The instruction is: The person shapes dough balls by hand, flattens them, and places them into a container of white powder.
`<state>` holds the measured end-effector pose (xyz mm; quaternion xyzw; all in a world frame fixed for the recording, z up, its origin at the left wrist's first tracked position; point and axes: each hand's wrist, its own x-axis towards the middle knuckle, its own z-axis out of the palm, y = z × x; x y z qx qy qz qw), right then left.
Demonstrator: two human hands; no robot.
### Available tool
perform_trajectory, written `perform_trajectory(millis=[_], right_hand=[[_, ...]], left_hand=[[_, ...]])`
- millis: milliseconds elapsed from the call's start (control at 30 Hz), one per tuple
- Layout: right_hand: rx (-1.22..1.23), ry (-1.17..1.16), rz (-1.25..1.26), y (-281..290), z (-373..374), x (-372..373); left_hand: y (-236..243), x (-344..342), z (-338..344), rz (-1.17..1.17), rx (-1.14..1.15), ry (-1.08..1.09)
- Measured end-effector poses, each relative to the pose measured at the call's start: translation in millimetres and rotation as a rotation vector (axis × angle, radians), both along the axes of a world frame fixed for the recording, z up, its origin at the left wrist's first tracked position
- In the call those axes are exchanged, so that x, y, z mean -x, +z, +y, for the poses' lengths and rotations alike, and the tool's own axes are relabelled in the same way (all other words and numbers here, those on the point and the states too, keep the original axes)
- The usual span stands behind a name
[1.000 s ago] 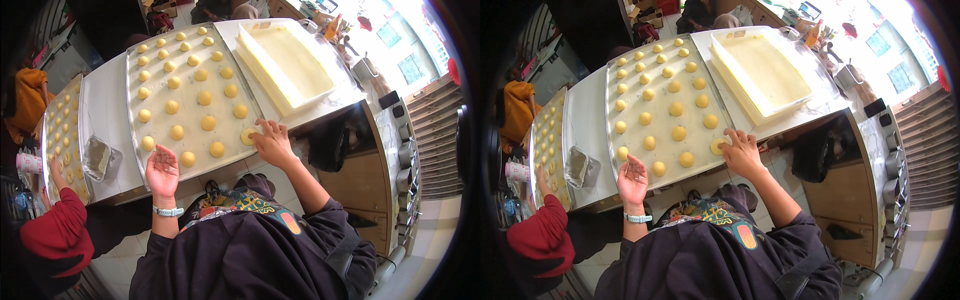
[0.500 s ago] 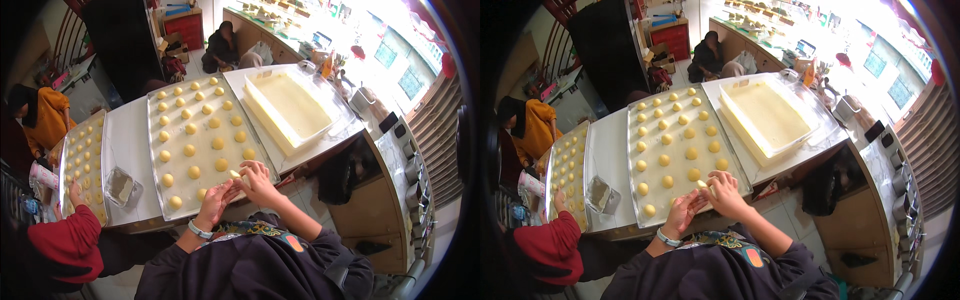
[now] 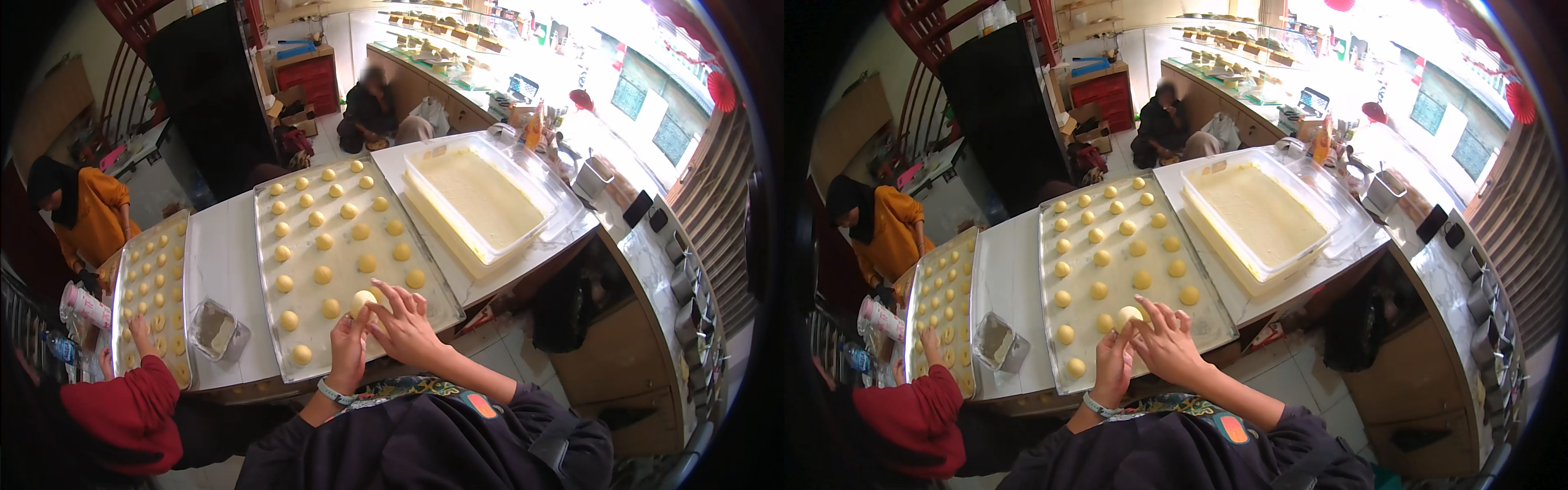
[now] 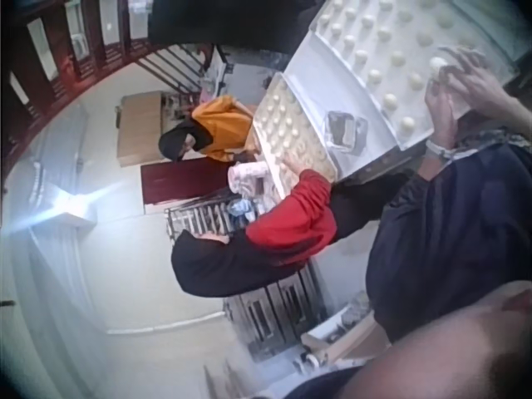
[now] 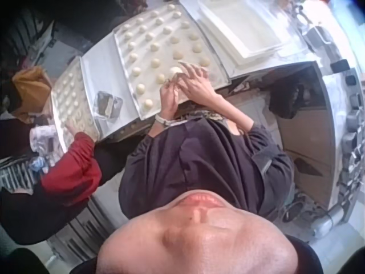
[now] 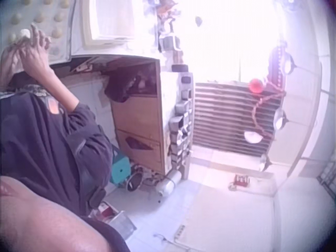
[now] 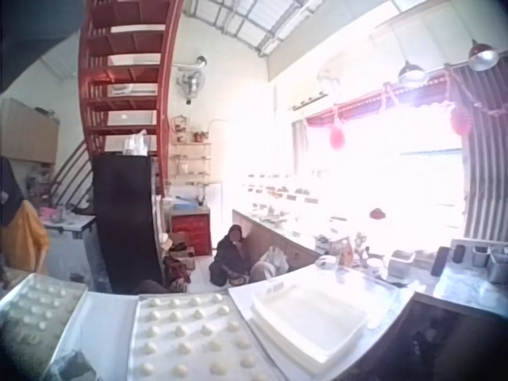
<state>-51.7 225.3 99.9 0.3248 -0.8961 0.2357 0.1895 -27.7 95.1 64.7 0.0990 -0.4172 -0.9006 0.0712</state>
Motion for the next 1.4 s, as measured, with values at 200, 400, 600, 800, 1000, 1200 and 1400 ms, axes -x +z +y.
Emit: perform_trajectory(millis=[200,400,600,800,1000,1200,1400], right_hand=[[0.549,0.299,-0.586,3,1,18],[0.480,0.260,-0.632,18,5,26],[0.495,0.341,-0.540,18,-1,23],[0.411,0.330,-0.555,21,-1,26],[0.693,0.264,-0.847,-10,9,42],[0.712,0.335,-1.071,17,9,28],[0.648,0.371,-0.972,20,11,27]], left_hand=[[5,-2,-12,0.053,0.146,-0.044],[16,-8,-14,0.035,0.294,-0.084],[6,-8,-20,0.060,0.180,0.081],[11,-11,-18,0.011,-0.030,-0.009],[21,-9,-16,-0.061,0.002,0.065],[14,-9,-23,-0.027,-0.056,-0.044],[10,-9,-21,-0.075,-0.099,-0.196]])
